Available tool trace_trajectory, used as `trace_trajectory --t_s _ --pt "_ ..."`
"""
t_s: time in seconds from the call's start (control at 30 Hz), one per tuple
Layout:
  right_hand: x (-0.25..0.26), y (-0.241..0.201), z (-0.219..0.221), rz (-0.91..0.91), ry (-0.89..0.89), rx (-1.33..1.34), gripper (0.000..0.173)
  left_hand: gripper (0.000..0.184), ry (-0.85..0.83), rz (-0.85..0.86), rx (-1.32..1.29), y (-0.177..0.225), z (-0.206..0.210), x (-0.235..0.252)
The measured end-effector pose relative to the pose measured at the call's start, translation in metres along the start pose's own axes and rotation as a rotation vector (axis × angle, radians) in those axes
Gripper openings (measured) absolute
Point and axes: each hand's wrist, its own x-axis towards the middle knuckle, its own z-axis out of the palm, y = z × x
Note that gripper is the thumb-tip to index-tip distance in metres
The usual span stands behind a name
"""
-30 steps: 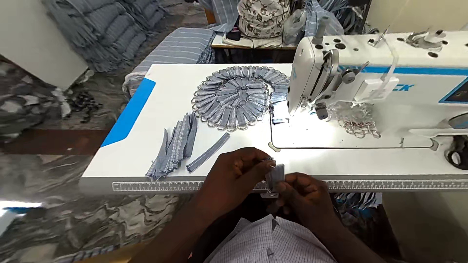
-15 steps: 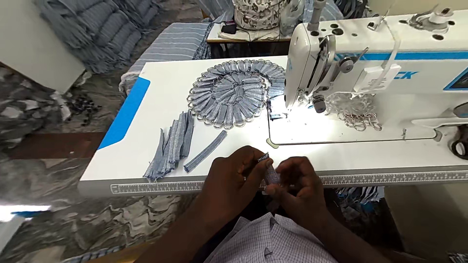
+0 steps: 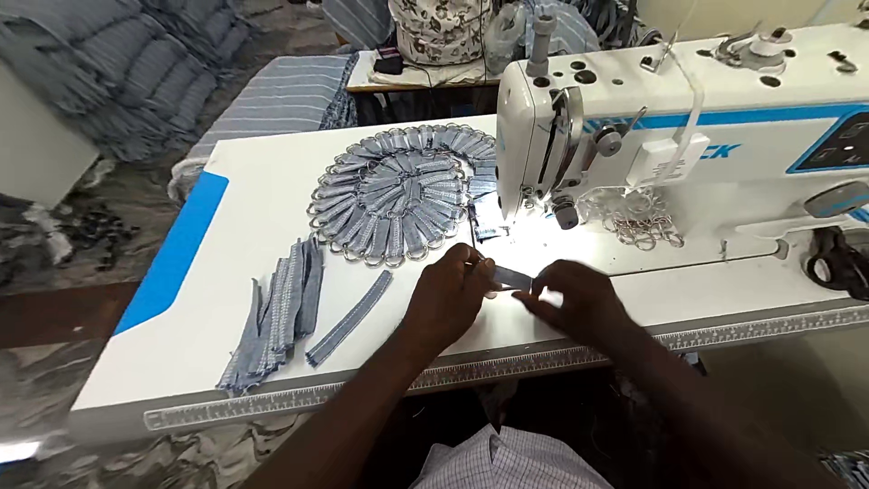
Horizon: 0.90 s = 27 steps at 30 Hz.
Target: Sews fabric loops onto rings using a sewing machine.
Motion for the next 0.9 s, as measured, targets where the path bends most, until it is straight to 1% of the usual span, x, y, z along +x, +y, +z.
trace_trajectory --t_s 0.07,0.1,0.17,0.23,0.27,0.3,0.37,0.47,0.57,0.63,0.7,0.73,0.77,0.8,0.87,0.9 --pt "0.024 0.036 -0.006 0.006 -0.186 -0.043 0.032 0.028 0.051 0.091 0.380 -0.017 0.008 0.024" --pt "0.034 0.048 -0.005 0.019 -0.245 -0.044 0.036 0.027 0.086 0.173 0.494 -0.024 0.012 0.033" --pt "0.046 0.059 -0.002 0.043 -0.242 -0.013 0.036 0.023 0.100 0.381 0.605 -0.027 0.014 0.044" --pt "0.047 0.062 0.001 0.062 -0.216 0.000 0.035 0.024 0.023 0.582 0.664 -0.025 0.015 0.046" --pt "0.046 0.062 0.002 0.064 -0.205 -0.001 0.035 0.023 -0.029 0.637 0.699 -0.024 0.016 0.045" --pt "0.045 0.064 0.003 0.061 -0.199 -0.011 0.034 0.021 -0.068 0.651 0.734 -0.024 0.017 0.044" --pt "0.046 0.067 0.006 0.060 -0.184 -0.045 0.032 0.022 -0.086 0.615 0.807 -0.023 0.019 0.043" --pt "0.051 0.071 0.011 0.076 -0.151 -0.103 0.029 0.036 -0.010 0.556 0.800 -0.029 0.025 0.045" --pt "0.050 0.062 0.005 0.111 -0.144 -0.096 0.032 0.040 0.036 0.514 0.786 -0.033 0.029 0.043" --pt "0.038 0.045 -0.016 0.191 -0.063 -0.053 0.035 0.041 0.056 0.506 0.781 -0.034 0.031 0.042" --pt "0.013 0.032 -0.049 0.272 0.132 -0.053 0.029 0.040 0.054 0.491 0.789 -0.034 0.032 0.042" --pt "-0.005 0.033 -0.070 0.299 0.237 -0.141 0.027 0.042 0.025 0.467 0.786 -0.033 0.032 0.043" --pt "-0.025 0.039 -0.094 0.336 0.311 -0.279 0.028 0.044 -0.029 0.451 0.755 -0.032 0.031 0.044" --pt "-0.047 0.053 -0.116 0.390 0.344 -0.412 0.030 0.046 -0.067 0.451 0.726 -0.033 0.030 0.047" --pt "-0.091 0.094 -0.147 0.501 0.320 -0.589 0.035 0.050 -0.105 0.423 0.705 -0.033 0.030 0.050" --pt "-0.103 0.106 -0.151 0.516 0.272 -0.627 0.034 0.051 -0.114 0.412 0.702 -0.033 0.031 0.051"
